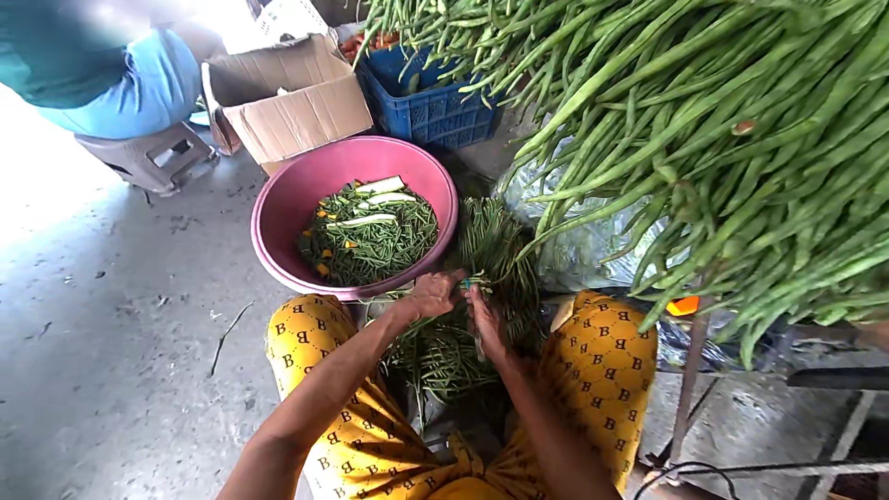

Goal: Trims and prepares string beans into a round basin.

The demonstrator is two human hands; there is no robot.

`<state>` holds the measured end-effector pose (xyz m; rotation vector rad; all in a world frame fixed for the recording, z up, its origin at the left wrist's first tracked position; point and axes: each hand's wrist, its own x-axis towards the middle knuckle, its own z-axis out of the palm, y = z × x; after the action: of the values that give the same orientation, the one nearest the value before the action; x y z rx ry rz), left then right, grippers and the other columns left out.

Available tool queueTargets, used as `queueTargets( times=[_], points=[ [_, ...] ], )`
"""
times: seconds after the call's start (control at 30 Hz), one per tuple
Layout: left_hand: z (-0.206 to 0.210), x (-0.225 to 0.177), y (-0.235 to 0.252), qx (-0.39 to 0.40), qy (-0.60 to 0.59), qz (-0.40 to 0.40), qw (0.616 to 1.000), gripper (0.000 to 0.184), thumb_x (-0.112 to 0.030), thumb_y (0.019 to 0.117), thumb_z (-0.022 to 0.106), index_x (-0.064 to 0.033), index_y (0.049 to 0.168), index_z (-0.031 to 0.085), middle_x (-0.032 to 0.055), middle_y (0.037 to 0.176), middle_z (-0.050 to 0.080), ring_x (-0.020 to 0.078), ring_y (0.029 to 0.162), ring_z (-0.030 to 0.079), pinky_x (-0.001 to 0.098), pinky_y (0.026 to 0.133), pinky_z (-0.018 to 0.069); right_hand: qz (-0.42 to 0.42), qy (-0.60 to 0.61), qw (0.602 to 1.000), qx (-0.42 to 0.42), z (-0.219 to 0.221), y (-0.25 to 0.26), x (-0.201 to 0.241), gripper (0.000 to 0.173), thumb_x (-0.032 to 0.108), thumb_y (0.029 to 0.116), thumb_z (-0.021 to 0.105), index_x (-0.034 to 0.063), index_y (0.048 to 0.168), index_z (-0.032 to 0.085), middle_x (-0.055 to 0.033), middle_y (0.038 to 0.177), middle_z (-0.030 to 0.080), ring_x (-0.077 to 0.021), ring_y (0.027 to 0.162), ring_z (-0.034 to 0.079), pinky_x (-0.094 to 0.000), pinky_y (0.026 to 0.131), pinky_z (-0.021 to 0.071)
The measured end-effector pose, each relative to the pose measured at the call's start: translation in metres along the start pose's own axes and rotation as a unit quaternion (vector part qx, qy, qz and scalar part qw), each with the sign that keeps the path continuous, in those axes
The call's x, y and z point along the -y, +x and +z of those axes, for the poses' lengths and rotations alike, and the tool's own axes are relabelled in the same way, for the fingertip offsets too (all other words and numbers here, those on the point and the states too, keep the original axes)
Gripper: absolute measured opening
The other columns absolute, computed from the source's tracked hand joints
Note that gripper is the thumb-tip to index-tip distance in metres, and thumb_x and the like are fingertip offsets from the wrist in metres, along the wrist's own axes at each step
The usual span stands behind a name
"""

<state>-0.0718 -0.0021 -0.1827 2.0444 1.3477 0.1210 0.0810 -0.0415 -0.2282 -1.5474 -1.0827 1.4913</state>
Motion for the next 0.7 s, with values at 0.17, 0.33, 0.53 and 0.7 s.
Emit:
queueTargets(
  times=[0.17,0.33,0.53,0.7],
  points=[
    [0.009,0.0,-0.001,-0.017,0.069,0.037,0.997,0.043,-0.025,0.1074,0.048,-0.0004,0.143,0.054,0.025,0.139,0.06,0.0439,0.123,0.061,0.0619,0.102,0.0458,0.014,0.05,0.998,-0.043,0.009,-0.001,-0.018,0.039,0.035,0.1106,0.044,0.0013,0.109,0.064,0.0027,0.064,0.044,-0.0056,0.047,0.037,-0.022,0.045,0.0361],
    [0.027,0.007,0.003,-0.044,0.112,0.08,0.989,0.04,-0.021,0.1059,0.051,0.0014,0.137,0.058,0.0254,0.132,0.063,0.045,0.118,0.064,0.061,0.096,0.0502,0.038,0.095,0.992,-0.072,0.018,-0.008,-0.032,0.044,0.038,0.1118,0.039,0.0017,0.098,0.059,0.0032,0.058,0.041,-0.0052,0.042,0.036,-0.0211,0.04,0.0352],
    [0.045,0.013,0.005,-0.073,0.13,0.111,0.983,0.036,-0.018,0.1045,0.052,0.003,0.132,0.061,0.0261,0.127,0.065,0.0458,0.115,0.065,0.0594,0.094,0.0522,0.091,0.125,0.984,-0.087,0.022,-0.016,-0.041,0.05,0.044,0.1115,0.036,0.0074,0.08,0.05,0.0042,0.052,0.037,-0.006,0.037,0.033,-0.0216,0.037,0.0332],
    [0.051,0.015,0.005,-0.096,0.14,0.132,0.977,0.035,-0.018,0.1043,0.052,0.0032,0.131,0.063,0.0262,0.125,0.066,0.0456,0.113,0.066,0.0587,0.091,0.0537,0.111,0.135,0.982,-0.072,0.018,-0.017,-0.035,0.05,0.047,0.1111,0.034,0.0081,0.083,0.049,0.0046,0.053,0.036,-0.0057,0.038,0.034,-0.0206,0.038,0.0337]
  ],
)
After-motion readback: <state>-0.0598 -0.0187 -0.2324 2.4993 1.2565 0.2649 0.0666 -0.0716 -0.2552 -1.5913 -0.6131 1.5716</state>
